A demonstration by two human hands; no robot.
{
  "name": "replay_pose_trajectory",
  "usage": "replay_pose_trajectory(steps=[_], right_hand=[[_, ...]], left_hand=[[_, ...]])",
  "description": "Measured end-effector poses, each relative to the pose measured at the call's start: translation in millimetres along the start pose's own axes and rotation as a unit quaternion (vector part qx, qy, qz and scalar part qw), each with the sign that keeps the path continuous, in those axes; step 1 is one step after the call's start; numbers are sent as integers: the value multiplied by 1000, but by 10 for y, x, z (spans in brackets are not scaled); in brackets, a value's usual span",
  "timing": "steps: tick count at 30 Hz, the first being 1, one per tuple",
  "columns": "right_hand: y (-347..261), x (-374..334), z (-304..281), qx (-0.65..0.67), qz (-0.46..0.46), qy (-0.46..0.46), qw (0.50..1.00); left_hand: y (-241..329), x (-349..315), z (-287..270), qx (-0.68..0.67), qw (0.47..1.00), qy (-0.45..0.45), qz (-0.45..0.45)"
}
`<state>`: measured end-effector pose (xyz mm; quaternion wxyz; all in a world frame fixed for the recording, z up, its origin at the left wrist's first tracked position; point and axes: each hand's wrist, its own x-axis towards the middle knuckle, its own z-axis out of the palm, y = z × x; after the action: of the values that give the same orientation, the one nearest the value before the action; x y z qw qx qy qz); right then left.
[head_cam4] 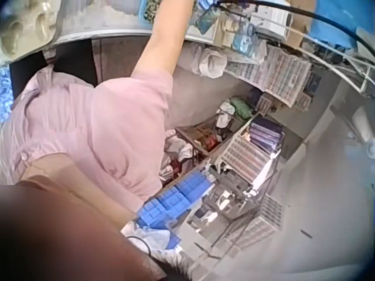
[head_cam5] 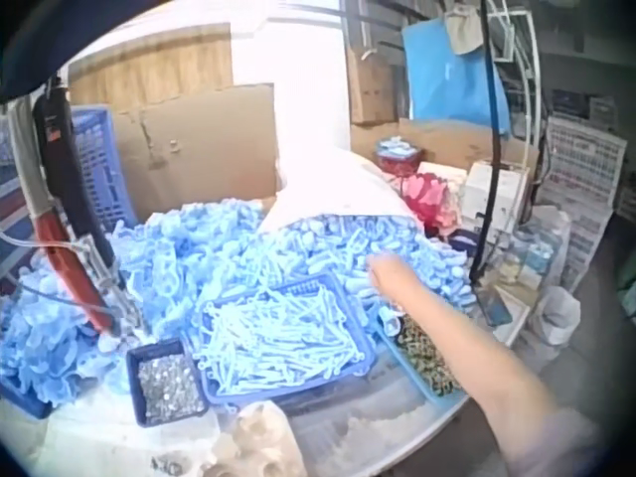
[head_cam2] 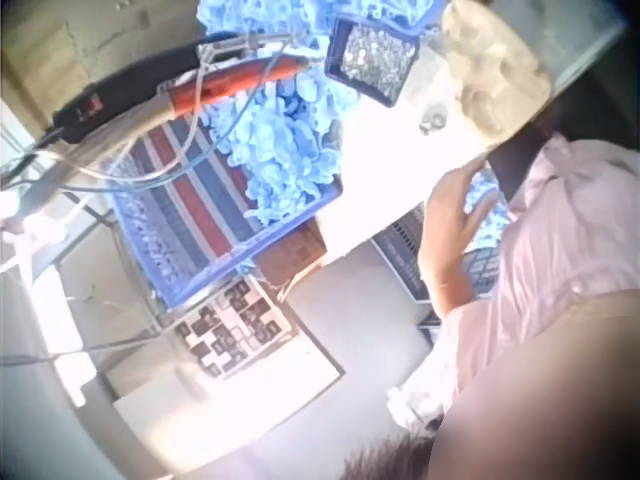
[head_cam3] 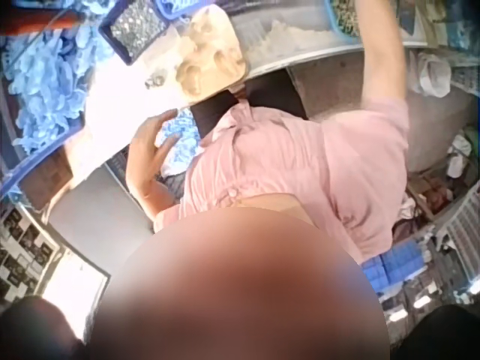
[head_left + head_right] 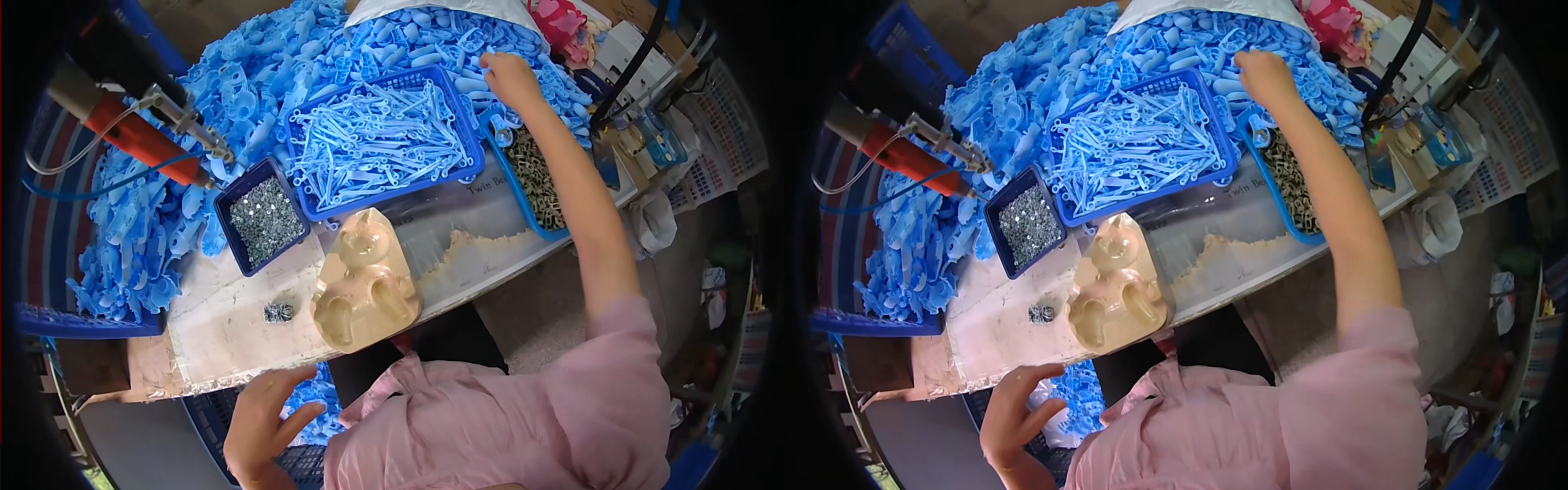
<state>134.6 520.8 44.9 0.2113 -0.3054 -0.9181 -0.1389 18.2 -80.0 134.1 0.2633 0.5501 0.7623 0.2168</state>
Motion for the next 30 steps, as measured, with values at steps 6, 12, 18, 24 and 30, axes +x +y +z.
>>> replay_pose_trajectory(steps=[6,12,18,24,30], right_hand=[[-1309,-867,-1380,483,-132,-178,847],[-1702,-1261,-1629,474,-281,-269,790],[-332,-382,-325,403,89,-54,909],[235,85,444,26,23,109,993],[285,-111,210,128,37,8,991]], left_hand=[[176,961,437,-101,975,175,87],[152,1487,792,-34,981,142,128],[96,1257,741,-95,973,184,101],[57,1119,801,-112,971,191,96],[-192,894,777,41,958,245,144]])
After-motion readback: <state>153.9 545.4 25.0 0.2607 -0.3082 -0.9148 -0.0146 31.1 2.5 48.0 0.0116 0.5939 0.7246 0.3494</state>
